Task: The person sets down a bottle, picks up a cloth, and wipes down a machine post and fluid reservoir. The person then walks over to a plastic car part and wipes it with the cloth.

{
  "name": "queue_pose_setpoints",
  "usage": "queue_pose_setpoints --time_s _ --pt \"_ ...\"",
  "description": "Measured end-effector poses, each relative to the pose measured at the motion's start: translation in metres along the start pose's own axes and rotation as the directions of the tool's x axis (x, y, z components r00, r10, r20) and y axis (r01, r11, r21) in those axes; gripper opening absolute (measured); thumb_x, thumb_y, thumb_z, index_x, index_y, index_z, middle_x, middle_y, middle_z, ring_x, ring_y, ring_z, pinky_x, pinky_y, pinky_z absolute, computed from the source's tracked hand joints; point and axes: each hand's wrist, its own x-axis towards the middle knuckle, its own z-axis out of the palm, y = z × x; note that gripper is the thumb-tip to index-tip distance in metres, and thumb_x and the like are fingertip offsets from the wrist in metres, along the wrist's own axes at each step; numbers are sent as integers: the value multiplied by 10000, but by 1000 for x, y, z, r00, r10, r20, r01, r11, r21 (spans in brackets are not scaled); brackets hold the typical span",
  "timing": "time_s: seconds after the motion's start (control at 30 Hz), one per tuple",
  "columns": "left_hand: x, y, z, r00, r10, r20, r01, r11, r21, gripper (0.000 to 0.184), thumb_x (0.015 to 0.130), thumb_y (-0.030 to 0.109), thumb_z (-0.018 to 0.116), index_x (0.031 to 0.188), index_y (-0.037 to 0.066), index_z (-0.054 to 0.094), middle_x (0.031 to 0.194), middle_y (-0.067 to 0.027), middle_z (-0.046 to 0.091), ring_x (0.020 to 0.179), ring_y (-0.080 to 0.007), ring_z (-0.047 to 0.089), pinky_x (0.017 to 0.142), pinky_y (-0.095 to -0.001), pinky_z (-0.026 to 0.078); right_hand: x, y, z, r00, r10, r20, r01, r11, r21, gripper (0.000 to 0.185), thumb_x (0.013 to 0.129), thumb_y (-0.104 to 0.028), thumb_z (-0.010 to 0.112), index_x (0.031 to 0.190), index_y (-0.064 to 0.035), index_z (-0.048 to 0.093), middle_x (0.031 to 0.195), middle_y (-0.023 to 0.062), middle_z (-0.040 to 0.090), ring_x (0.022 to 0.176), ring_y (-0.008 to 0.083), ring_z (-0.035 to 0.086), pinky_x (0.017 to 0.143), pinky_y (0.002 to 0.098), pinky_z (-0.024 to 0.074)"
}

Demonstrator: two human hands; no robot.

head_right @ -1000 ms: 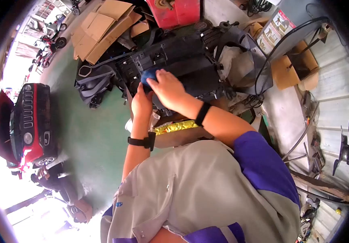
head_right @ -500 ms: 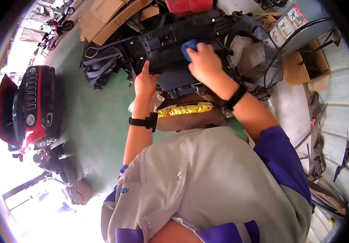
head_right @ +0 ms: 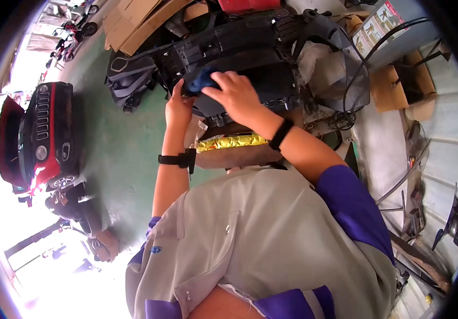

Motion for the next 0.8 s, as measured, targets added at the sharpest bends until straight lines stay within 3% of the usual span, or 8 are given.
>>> queue_pose_setpoints --time_s 0.03,0.13,0.23,0.33,0.43,0.57,0.7,0.8 --pt "0 8 -5 991 -93 93 90 995 32 648 758 129 738 1345 125 464 911 -154 701 863 -341 676 756 -410 531 -11 13 -8 999 31 -28 -31 1000 0 288 794 -134 580 1056 -209 673 1133 64 546 1037 290 538 831 419 444" --pt "5 28 -14 994 -34 101 -1 946 323 677 745 137 752 1354 126 457 1208 -181 610 1081 -340 602 873 -426 493 -51 55 -23 983 157 -93 -166 981 -101 256 762 -75 596 982 -188 663 1072 88 534 1017 310 535 822 439 441" --pt "15 43 -7 940 316 125 -325 728 604 707 744 142 754 1375 125 435 1441 -144 419 1279 -342 451 995 -473 421 -101 81 -20 936 349 -50 -352 933 -71 361 637 52 662 928 -150 590 994 119 494 959 347 520 817 444 442" --pt "20 72 10 832 443 335 -549 746 377 729 780 163 730 1416 111 379 1477 -106 372 1346 -358 363 1040 -553 360 -133 68 -4 836 549 -14 -547 834 65 442 606 49 700 975 -145 554 1000 133 467 951 363 514 821 442 443" --pt "27 88 11 850 353 390 -501 770 396 772 780 150 727 1446 123 338 1476 -85 382 1344 -367 370 1063 -555 340 -116 48 -5 807 582 -101 -548 801 242 472 623 26 728 1023 -141 542 1033 163 454 982 386 510 829 438 461" --pt "33 78 7 781 448 434 -607 708 361 819 764 146 734 1466 121 312 1478 -110 377 1330 -377 388 1043 -544 362 -51 42 -28 828 461 -319 -419 887 194 529 651 -7 738 1124 -167 564 1118 170 469 1013 378 498 875 441 444" --pt "47 67 0 691 543 477 -690 693 210 780 731 70 686 1441 95 365 1449 -182 418 1304 -396 423 1036 -470 394 -27 22 12 791 507 -343 -510 856 90 569 645 -48 750 1164 -195 569 1138 167 467 1052 381 459 908 467 406" --pt "66 55 -11 583 594 554 -711 704 -5 736 730 53 621 1425 68 379 1442 -184 423 1293 -454 407 1047 -493 377 -29 -13 57 671 606 -427 -595 784 176 562 641 -48 746 1152 -204 574 1135 174 446 1040 381 451 907 473 402"
